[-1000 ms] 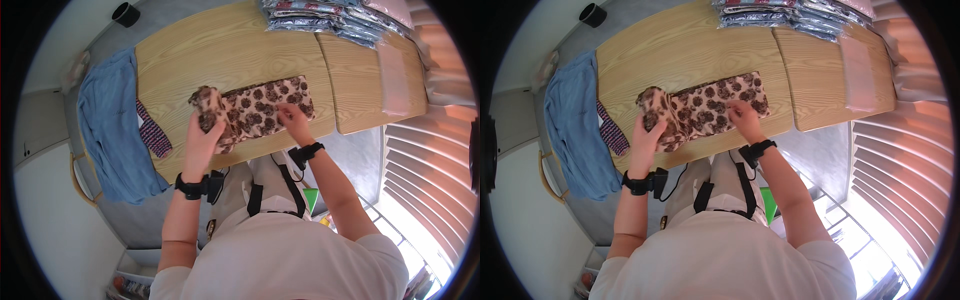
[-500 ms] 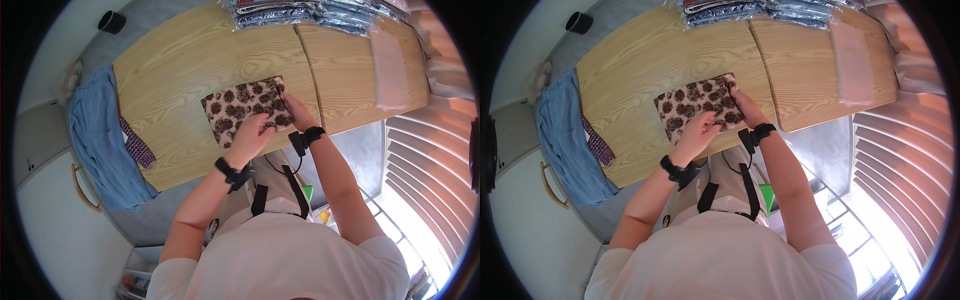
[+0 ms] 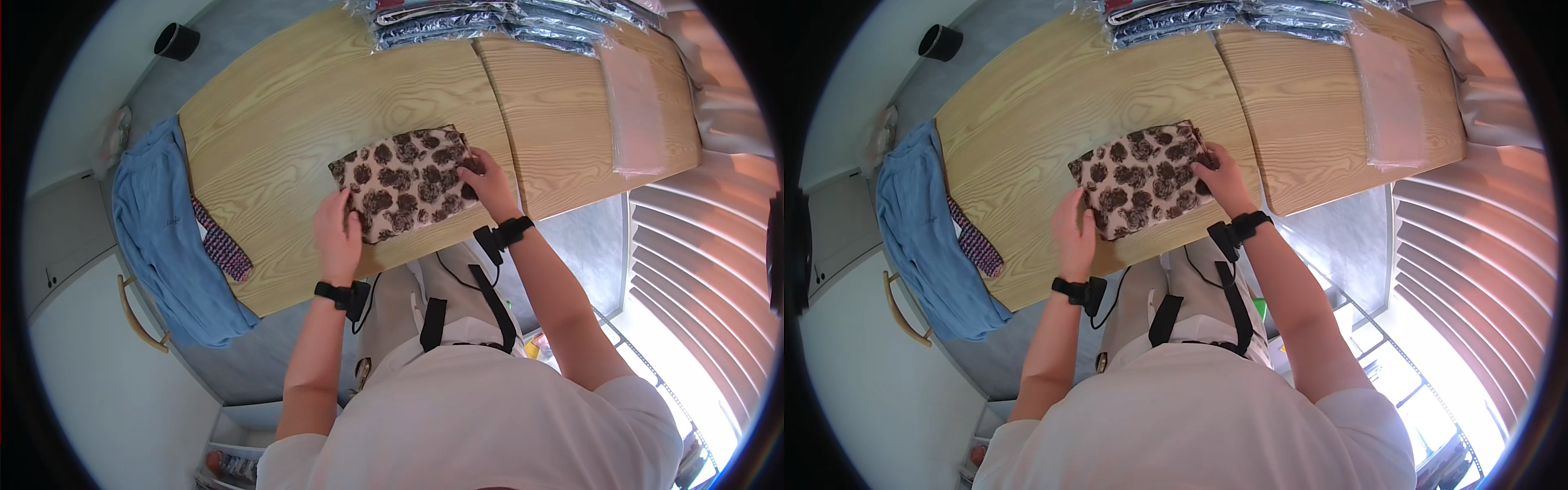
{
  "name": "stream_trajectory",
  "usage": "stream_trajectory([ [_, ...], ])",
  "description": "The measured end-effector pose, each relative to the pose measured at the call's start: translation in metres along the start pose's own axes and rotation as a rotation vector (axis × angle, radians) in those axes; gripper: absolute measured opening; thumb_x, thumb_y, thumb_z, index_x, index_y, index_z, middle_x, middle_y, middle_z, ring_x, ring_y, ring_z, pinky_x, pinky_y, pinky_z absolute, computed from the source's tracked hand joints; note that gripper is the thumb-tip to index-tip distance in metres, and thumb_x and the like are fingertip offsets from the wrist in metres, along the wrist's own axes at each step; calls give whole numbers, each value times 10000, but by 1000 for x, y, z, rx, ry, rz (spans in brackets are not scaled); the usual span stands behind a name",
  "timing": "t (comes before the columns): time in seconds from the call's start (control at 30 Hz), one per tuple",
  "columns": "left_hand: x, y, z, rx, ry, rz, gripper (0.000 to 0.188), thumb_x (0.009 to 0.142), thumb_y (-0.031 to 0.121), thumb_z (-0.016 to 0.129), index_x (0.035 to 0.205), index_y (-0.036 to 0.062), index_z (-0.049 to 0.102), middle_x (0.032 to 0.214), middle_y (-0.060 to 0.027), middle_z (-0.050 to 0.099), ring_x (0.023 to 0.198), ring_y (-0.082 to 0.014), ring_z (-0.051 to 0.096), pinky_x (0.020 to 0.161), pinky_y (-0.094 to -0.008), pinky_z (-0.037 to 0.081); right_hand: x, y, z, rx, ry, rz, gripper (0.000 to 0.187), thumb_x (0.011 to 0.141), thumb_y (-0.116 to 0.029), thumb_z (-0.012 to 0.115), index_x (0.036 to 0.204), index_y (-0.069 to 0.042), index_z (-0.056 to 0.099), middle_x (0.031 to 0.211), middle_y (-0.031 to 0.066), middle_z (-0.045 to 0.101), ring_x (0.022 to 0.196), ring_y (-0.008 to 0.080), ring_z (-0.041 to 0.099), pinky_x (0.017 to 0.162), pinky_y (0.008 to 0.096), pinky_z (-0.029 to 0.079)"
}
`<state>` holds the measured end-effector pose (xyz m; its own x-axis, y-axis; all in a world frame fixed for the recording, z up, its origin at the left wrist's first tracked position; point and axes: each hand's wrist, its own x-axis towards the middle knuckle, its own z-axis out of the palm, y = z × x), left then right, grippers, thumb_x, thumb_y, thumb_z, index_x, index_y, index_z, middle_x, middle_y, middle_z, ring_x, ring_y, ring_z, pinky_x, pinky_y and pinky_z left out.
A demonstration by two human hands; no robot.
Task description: Folding animal-print leggings and blue sweatpants then placing them in plastic bags.
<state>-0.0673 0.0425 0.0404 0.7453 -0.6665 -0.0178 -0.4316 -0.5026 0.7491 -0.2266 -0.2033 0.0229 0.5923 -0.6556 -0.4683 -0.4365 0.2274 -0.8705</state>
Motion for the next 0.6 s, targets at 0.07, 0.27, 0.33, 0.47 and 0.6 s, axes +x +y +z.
stream_trajectory([
  [0.07,7,12,9,131,-4,167,364,844,124,543,1206,94,541,1275,-144,487,1182,-347,430,977,-457,341,6,13,0,-188,158,34,476,814,-214,676,1180,37,504,971,137,614,882,203,585,759,300,468],
  [0.27,-3,14,41,452,-382,381,455,845,364,567,1286,267,511,1443,-89,336,1320,-315,303,1045,-564,207,3,15,29,-728,302,47,720,703,-518,702,1100,51,509,1036,247,576,980,396,557,847,436,455],
  [0.33,-2,13,47,453,-366,389,456,842,369,570,1283,268,513,1442,-90,338,1320,-313,304,1047,-564,204,6,11,27,-775,282,79,707,710,-509,700,1109,44,513,1047,244,575,982,391,557,850,438,455],
  [0.47,-1,17,60,424,-368,398,463,832,368,581,1281,277,516,1440,-95,342,1322,-313,302,1050,-566,194,11,13,0,-772,161,13,657,740,-454,689,1126,48,514,1035,235,595,948,381,581,831,432,470],
  [0.6,-5,11,53,472,-391,359,505,797,350,619,1284,264,516,1452,-89,325,1327,-332,289,1048,-557,202,14,0,-48,-506,103,61,558,764,-381,675,1109,36,538,973,218,629,905,366,607,797,411,490],
])
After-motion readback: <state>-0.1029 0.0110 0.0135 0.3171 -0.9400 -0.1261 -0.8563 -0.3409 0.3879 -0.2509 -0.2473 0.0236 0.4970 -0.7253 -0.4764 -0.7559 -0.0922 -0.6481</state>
